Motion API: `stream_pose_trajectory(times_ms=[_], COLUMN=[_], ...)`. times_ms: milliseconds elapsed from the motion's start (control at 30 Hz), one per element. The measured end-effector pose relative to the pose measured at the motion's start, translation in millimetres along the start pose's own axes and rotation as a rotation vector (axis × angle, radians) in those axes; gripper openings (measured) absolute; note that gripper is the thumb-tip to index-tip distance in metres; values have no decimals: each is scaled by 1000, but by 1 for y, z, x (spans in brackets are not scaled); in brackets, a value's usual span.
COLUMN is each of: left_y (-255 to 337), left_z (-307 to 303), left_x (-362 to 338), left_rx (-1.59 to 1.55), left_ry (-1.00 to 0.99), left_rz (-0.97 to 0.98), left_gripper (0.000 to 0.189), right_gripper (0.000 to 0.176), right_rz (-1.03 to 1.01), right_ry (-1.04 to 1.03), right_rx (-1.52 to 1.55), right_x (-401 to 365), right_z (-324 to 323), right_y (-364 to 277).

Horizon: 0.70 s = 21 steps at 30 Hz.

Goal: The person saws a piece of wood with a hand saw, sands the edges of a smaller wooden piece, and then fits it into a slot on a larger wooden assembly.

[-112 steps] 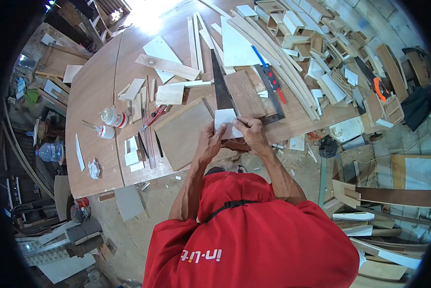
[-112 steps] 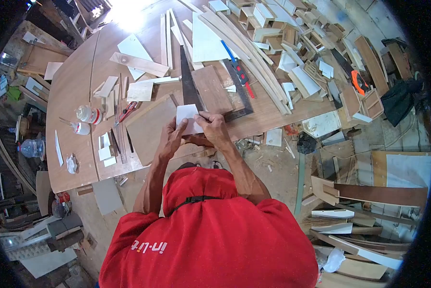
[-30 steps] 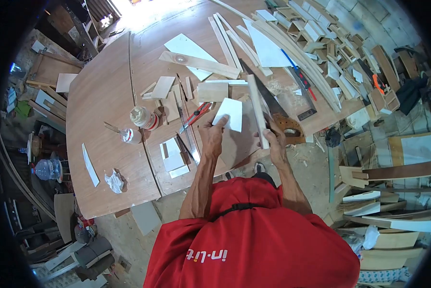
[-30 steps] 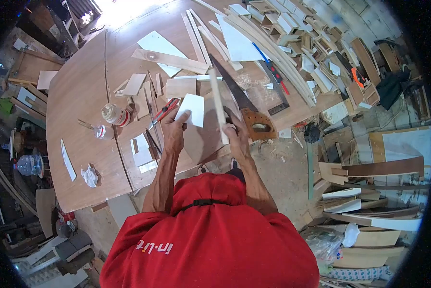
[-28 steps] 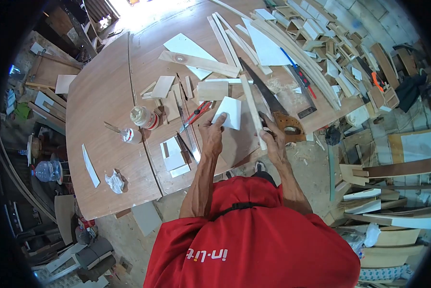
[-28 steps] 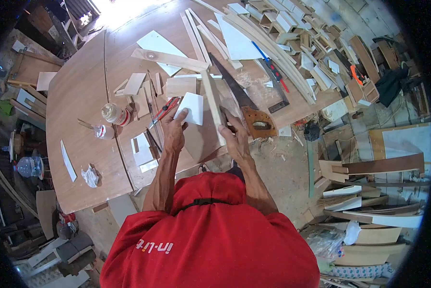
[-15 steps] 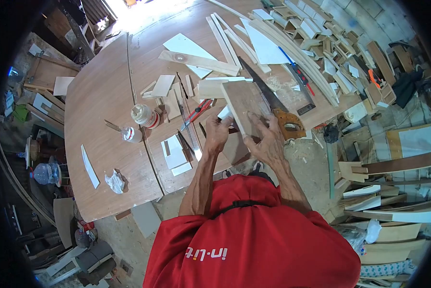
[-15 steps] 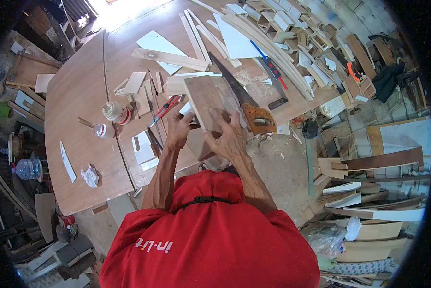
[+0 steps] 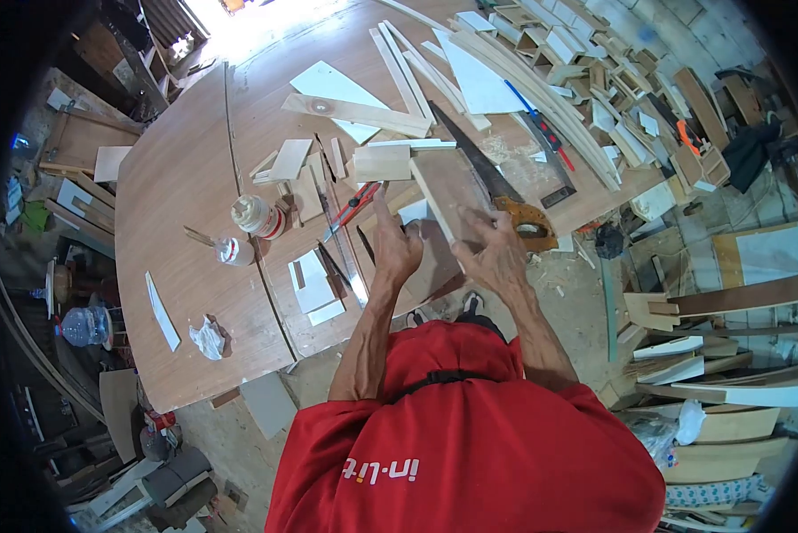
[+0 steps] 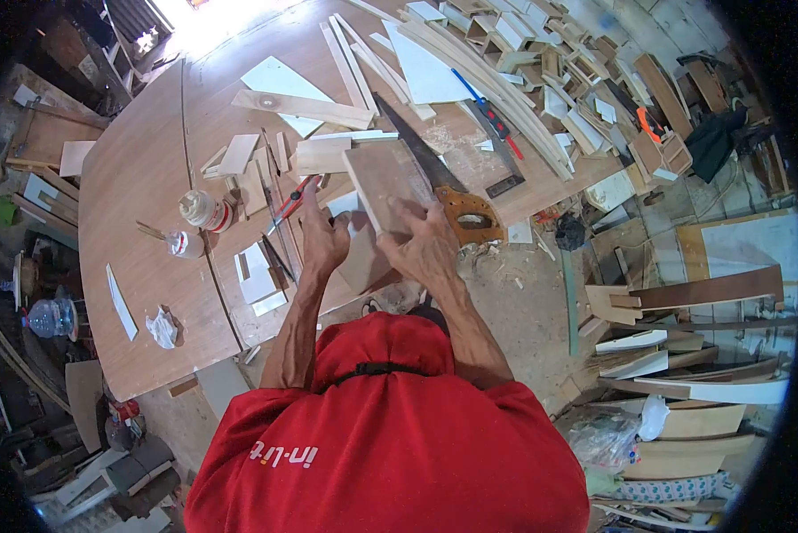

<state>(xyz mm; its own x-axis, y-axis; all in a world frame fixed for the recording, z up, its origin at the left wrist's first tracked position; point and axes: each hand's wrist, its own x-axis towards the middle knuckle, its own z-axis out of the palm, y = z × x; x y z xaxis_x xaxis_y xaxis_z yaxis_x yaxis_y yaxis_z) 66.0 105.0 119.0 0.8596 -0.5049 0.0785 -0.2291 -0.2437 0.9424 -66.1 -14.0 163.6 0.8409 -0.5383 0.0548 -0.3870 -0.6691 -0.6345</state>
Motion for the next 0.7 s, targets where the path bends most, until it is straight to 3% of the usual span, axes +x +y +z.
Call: stream_pose_trajectory(times_ms=[67, 133, 200, 267, 333, 400, 467, 533, 600, 700], left_y=[-4, 0, 2, -2, -2, 0, 5, 8, 7, 5], left_z=[4, 6, 10, 14, 10, 12, 15, 18, 19, 17], left_x=[5, 10, 3, 0, 0, 2, 2, -1, -4, -13], left_rx=[119, -2, -177, -302, -234, -178, 267, 310, 392, 206], left_ry=[41, 57, -7, 55, 53, 65, 97, 25, -36, -167], left_rz=[44, 118, 60, 52, 46, 36, 181, 151, 454, 383], left_gripper=[64, 68, 64, 49, 41, 34, 34, 39, 45, 51], right_gripper=[58, 57, 55, 54, 50, 52, 55, 56, 51, 53], right_rz=[38, -127, -87, -60, 309, 237, 488, 564, 496, 461], right_ry=[27, 41, 101, 153, -4, 47, -13, -101, 31, -51], right_rx=[-20, -91, -36, 24, 340, 474, 1411, 1437, 1666, 1762], right_x=[1, -14, -5, 8, 18, 9, -5, -10, -10, -9], right_z=[-2, -6, -1, 1, 0, 10, 24, 29, 44, 40], right_y=[0, -13, 4, 23, 40, 45, 32, 20, 22, 28])
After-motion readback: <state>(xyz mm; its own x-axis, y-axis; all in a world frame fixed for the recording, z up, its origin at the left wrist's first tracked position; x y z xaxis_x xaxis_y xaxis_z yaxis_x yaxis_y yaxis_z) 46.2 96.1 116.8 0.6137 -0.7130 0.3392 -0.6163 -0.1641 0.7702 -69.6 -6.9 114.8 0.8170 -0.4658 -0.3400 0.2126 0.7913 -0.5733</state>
